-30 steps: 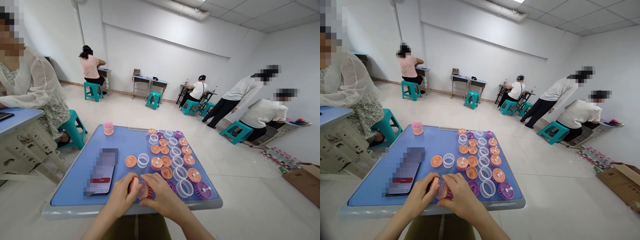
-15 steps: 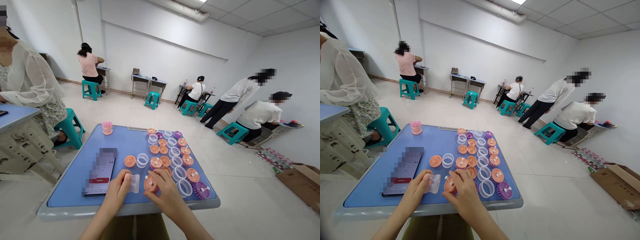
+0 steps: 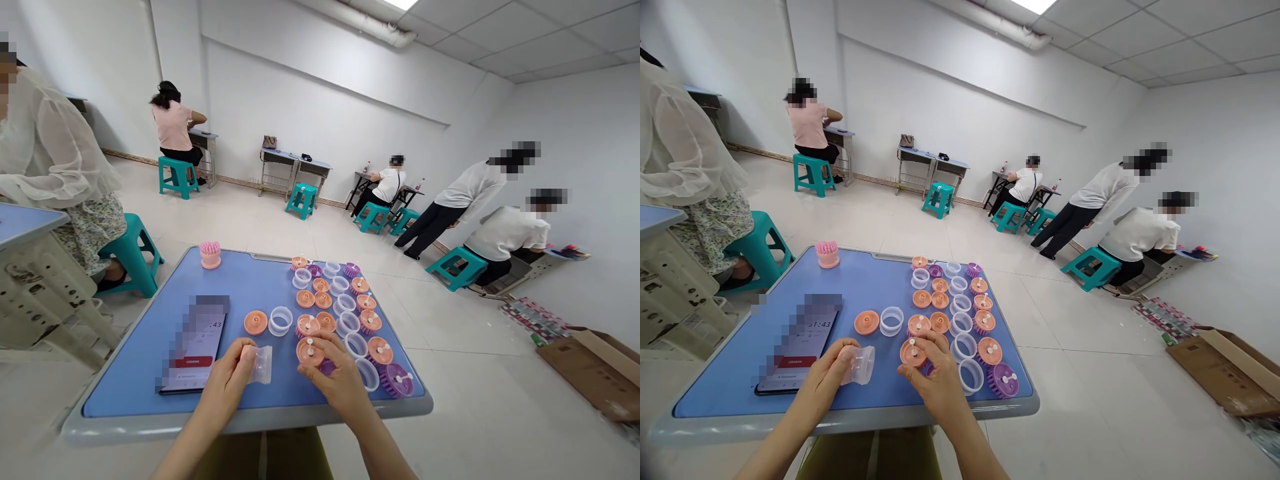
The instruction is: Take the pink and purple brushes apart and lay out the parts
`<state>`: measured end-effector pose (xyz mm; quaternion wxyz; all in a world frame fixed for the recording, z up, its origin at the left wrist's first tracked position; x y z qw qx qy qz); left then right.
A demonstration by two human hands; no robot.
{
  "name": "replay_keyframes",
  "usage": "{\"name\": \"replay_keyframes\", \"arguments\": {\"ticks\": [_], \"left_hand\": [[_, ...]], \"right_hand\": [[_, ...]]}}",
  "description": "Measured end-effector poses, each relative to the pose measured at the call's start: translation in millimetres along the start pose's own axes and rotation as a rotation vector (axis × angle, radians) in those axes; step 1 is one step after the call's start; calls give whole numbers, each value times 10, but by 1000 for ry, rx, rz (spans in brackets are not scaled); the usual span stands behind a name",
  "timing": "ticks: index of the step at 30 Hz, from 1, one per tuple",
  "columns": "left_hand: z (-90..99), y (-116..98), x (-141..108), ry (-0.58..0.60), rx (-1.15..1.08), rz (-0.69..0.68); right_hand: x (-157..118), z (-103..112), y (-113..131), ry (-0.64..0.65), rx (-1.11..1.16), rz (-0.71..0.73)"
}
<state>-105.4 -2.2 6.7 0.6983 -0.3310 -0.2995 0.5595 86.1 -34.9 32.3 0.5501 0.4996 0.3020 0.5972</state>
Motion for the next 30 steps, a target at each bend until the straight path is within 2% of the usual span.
{"name": "replay_keyframes", "arguments": {"ticks": [5, 13, 18, 25, 30], "left_hand": [[-9, -5, 12, 11, 3, -3], [-19, 6, -5, 16, 2, -10], [-28, -26, -10, 32, 0, -15], [3, -51, -11, -2, -20, -16], [-64, -11, -13, 50, -47, -22]], "right_hand": [[-6, 55, 137, -75, -199, 110], [-7, -51, 128, -18, -298, 144], [-12, -65, 128, -38, -338, 191], [-27, -109, 130, 10, -410, 196], [-123, 24, 375, -116, -406, 289]]}}
Point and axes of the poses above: each hand's wrist, its own x-axis towards the middle knuckle, its own z-axis out of the back of the hand, y = z × x, the point moved 10 cm from there along x, towards the middle knuckle, and after that the axes turned 14 degrees about x, right-handed, at the moved point
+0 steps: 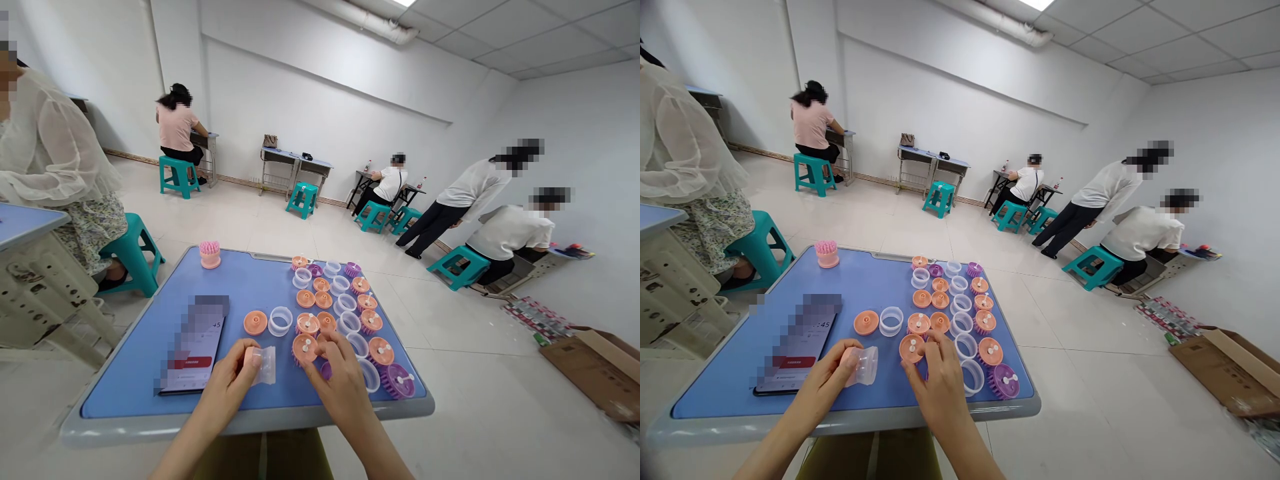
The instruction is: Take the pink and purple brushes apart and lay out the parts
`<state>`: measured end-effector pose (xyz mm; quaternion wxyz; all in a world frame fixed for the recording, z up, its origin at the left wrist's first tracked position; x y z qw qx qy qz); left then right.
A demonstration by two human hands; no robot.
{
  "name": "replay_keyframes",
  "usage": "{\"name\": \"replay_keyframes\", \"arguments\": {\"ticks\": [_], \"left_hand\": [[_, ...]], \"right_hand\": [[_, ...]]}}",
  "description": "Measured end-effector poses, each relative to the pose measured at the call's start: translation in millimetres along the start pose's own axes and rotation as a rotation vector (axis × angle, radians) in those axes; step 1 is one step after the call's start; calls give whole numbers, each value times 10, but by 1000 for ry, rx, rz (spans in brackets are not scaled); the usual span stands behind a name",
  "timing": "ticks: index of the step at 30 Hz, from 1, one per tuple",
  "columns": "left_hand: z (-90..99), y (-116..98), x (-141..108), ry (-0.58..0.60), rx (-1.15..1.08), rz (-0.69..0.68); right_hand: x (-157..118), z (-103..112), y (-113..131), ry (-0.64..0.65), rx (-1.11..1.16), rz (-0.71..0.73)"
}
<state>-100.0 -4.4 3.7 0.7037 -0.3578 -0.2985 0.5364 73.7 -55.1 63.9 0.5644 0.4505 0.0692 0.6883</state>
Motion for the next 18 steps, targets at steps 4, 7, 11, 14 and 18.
{"name": "replay_keyframes", "arguments": {"ticks": [4, 7, 11, 14, 18], "left_hand": [[-153, -75, -36, 144, -79, -92], [-243, -196, -85, 245, -91, -213], [-276, -307, -125, 306, -94, -317], [-265, -346, -129, 304, -100, -344], [-292, -307, -111, 309, -100, -287]], "right_hand": [[-55, -26, 234, 102, 209, 15], [-144, -272, 292, 353, 332, -89], [-182, -397, 309, 489, 294, -177], [-168, -408, 332, 533, 252, -192], [-178, -427, 346, 560, 204, -143]]}}
Point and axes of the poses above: each hand's wrist, its own x-axis towards the middle knuckle, its own z-axis out of the back of the hand, y = z × x, the point moved 10 cm from there along x, towards the middle knuckle, and after that the axes turned 14 degrees about x, right-handed, at the moved point
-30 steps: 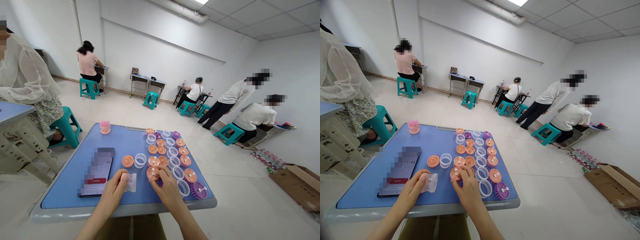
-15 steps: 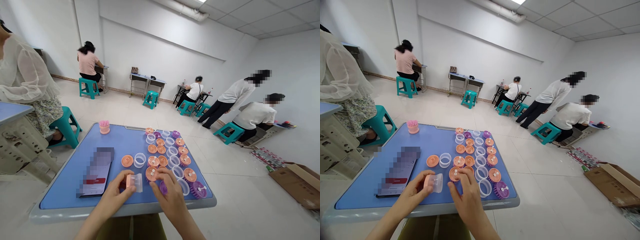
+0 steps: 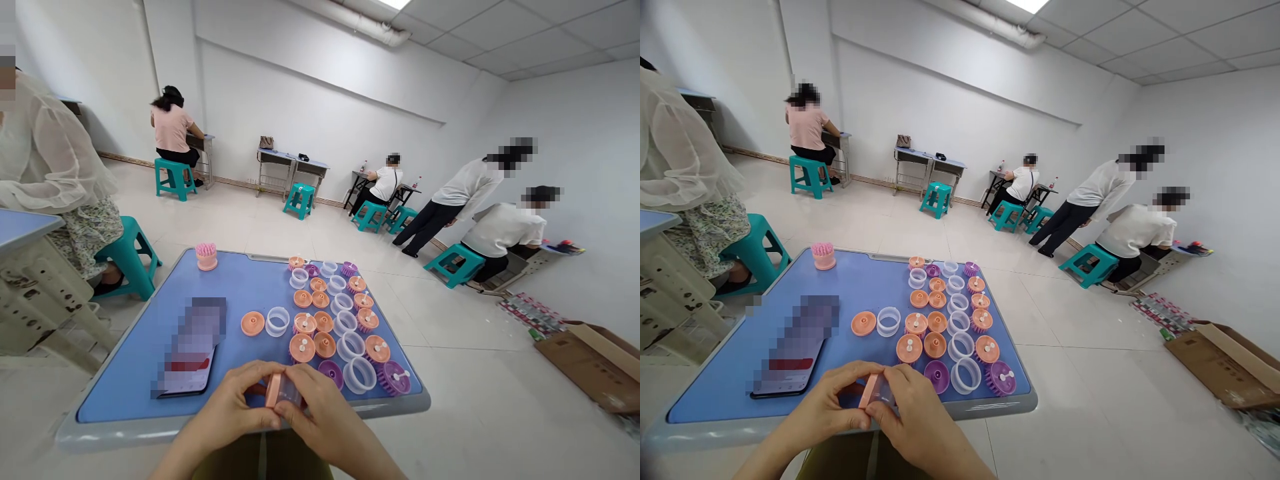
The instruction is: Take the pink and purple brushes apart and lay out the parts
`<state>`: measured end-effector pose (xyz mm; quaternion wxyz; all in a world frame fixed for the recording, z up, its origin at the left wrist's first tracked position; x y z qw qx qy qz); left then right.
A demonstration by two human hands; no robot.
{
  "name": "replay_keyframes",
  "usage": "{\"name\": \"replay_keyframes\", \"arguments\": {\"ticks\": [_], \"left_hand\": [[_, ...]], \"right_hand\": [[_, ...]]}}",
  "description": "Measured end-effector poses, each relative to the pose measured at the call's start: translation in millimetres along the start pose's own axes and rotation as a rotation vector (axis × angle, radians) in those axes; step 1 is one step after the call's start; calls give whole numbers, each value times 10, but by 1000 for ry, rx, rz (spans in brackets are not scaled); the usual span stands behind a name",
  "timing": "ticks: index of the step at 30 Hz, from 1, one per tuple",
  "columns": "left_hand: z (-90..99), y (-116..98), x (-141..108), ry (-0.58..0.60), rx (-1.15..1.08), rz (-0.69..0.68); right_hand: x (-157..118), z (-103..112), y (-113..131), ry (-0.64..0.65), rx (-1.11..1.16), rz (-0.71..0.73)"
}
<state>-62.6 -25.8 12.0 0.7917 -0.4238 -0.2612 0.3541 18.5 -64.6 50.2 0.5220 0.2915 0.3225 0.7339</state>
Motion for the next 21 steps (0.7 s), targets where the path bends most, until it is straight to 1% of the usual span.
{"name": "replay_keyframes", "arguments": {"ticks": [2, 4, 7, 9, 12, 16, 19, 21], "left_hand": [[0, 77, 2, -15, -37, 68], [1, 137, -1, -32, -113, 107], [-17, 165, -2, -27, -219, 112], [-27, 166, 0, -20, -236, 118], [-9, 159, 9, -41, -203, 145], [73, 140, 16, -130, -91, 166], [126, 147, 7, -177, -6, 179], [151, 160, 2, -192, 30, 189]], "right_hand": [[-5, 5, 16, -21, -44, 58], [-13, 18, 61, -51, -101, 135], [-18, 3, 158, -63, -186, 242], [-6, -29, 211, -60, -245, 286], [27, -84, 266, -91, -374, 328], [72, -86, 314, -237, -573, 340], [93, -78, 374, -316, -633, 357], [105, -73, 416, -341, -641, 368]]}}
Point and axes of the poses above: each hand's wrist, its own x-axis towards the middle knuckle, its own z-axis out of the back of the hand, y = z × x, the point moved 10 cm from there along x, towards the middle knuckle, and after that the axes turned 14 degrees about x, right-handed, at the moved point
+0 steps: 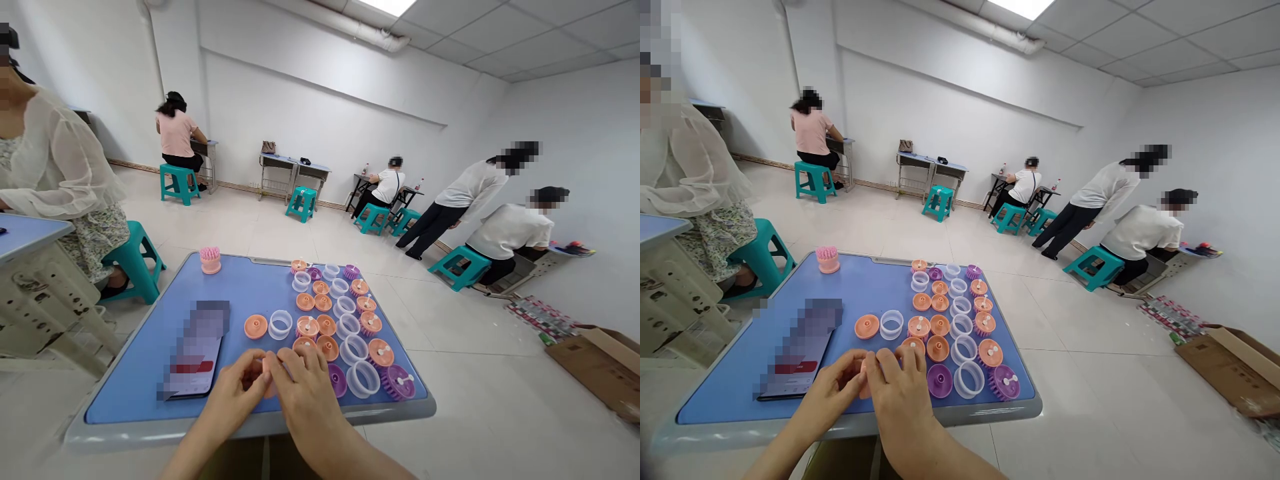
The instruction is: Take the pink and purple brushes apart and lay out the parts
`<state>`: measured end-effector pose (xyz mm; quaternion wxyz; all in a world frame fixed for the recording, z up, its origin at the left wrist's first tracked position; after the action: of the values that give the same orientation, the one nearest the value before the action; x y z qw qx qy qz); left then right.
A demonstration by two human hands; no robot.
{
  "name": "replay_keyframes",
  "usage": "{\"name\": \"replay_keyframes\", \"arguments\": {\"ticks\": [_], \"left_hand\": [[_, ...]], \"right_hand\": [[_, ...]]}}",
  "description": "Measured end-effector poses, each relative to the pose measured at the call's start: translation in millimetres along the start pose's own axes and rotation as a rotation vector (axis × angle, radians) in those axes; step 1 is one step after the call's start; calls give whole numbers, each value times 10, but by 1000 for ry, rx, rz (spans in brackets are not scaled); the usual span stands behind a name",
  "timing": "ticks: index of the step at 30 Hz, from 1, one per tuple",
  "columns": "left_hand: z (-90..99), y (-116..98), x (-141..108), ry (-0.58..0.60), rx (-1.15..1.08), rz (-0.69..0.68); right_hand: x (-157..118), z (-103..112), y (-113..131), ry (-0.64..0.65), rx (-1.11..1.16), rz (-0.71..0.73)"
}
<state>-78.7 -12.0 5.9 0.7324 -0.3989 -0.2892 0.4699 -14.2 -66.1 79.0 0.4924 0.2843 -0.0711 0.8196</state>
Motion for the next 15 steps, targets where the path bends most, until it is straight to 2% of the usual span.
{"name": "replay_keyframes", "arguments": {"ticks": [4, 10, 15], "left_hand": [[23, 36, 17, 3, -1, 16], [79, 246, 0, -49, -290, 169], [21, 132, -43, 10, -325, 22]], "right_hand": [[28, 24, 32, -14, -1, 12], [26, 97, -44, -44, 14, 16], [74, 184, -159, -105, 118, -33]]}}
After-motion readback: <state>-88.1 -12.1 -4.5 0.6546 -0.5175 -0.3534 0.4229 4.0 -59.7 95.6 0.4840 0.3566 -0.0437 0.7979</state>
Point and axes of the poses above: each hand's wrist, its own x-axis towards the middle knuckle, its own z-axis out of the back of the hand, y = z × x, the point moved 10 cm from there along x, towards the middle knuckle, and after that the axes turned 14 degrees about x, right-handed, at the moved point
